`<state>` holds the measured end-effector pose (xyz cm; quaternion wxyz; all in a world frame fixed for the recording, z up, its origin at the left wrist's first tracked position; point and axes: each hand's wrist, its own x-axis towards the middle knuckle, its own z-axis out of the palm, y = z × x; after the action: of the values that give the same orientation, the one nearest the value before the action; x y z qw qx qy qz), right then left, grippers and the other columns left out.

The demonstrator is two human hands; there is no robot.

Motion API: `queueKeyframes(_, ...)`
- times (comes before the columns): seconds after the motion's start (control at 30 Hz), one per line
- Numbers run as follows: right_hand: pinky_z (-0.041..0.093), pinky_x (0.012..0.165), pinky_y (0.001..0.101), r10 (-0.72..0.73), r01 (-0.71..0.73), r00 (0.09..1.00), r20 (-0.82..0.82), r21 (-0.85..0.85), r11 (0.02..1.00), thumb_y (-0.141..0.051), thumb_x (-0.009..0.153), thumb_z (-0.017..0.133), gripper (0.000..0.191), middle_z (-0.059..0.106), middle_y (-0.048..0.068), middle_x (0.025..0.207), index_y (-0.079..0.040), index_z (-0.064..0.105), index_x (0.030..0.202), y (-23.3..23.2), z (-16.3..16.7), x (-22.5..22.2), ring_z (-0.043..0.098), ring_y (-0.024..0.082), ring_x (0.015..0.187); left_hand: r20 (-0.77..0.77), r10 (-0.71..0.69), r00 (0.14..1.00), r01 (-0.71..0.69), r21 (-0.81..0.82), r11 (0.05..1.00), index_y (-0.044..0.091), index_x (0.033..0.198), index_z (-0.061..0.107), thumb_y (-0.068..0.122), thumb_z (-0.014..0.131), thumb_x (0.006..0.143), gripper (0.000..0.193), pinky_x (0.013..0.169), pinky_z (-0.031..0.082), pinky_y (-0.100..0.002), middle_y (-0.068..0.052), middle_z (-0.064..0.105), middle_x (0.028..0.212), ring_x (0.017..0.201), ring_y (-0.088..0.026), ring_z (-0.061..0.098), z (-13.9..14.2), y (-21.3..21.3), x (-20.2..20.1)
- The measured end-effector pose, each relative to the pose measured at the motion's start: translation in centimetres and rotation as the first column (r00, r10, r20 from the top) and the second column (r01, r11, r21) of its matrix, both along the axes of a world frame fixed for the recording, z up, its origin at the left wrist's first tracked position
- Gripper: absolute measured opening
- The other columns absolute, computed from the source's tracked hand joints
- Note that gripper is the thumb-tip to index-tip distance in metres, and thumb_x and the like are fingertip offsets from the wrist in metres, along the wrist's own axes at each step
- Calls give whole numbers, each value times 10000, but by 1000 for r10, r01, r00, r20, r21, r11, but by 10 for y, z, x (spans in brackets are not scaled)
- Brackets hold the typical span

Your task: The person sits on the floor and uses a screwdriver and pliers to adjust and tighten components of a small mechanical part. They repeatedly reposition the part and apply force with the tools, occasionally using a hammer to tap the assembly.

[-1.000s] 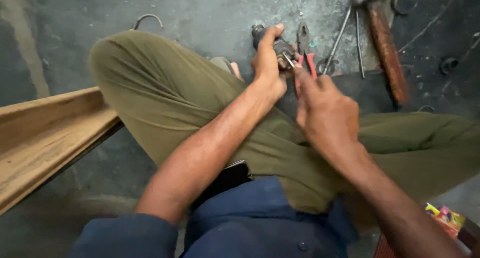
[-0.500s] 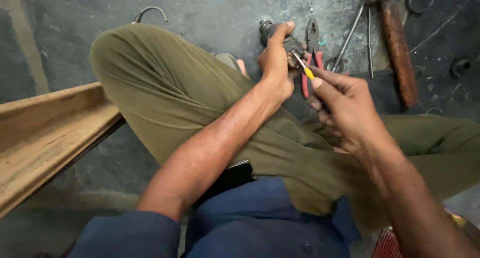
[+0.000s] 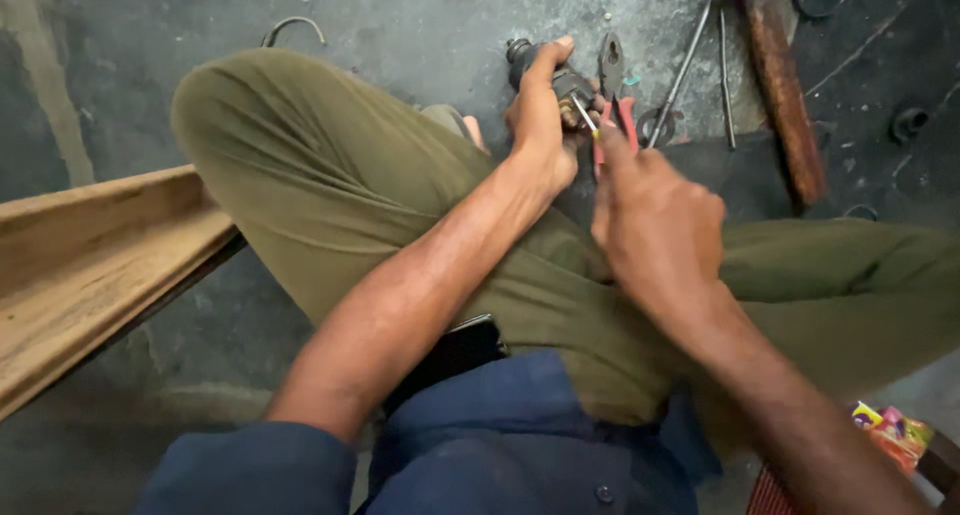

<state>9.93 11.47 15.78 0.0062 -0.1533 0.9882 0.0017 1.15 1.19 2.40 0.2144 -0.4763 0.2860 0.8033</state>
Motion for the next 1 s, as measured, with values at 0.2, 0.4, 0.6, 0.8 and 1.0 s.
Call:
queueKeyframes(0.2,395,495,220,176,935,324,930,-286,-211,-117,995,571,412,635,9,874,-40,609,1398,25,9,-18,549,79,643,-7,-26,1000,26,-7,1000,48,835,654,433,734,777,398,503,553,-362,-98,682,703,545,-220,661,4,1,3)
queueKeyframes(0.4,289,350,230,76,963,260,963,-252,-99,-177,1031,546,425,601,6,761,-130,623,1446,18,-4,-26,406,69,456,-34,6,999,-5,17,1000,52,837,654,419,730,791,378,492,537,-370,-103,666,679,523,-224,633,2,1,3)
queueKeyframes(0.6,472,517,314,-81,269,915,396,-449,852,-128,996,621,411,628,54,764,-128,672,1404,9,0,-23,590,162,557,-26,59,998,-58,49,997,55,815,631,348,739,775,315,483,538,-379,-108,664,673,507,-222,626,-5,3,-1)
queueKeyframes(0.8,521,400,362,130,-155,985,112,267,951,-123,789,717,671,634,74,733,-46,626,1449,4,4,-7,626,195,480,-30,67,997,-66,37,997,49,813,630,337,755,780,316,499,539,-384,-110,649,667,511,-234,622,-8,4,-4)
queueKeyframes(1.0,558,623,405,-65,115,988,142,-375,920,-221,869,767,558,671,129,967,-49,592,1369,-1,9,-15,665,259,762,-8,24,1000,-23,47,999,40,783,641,406,741,775,380,499,540,-378,-101,655,655,507,-227,629,-4,2,-3)
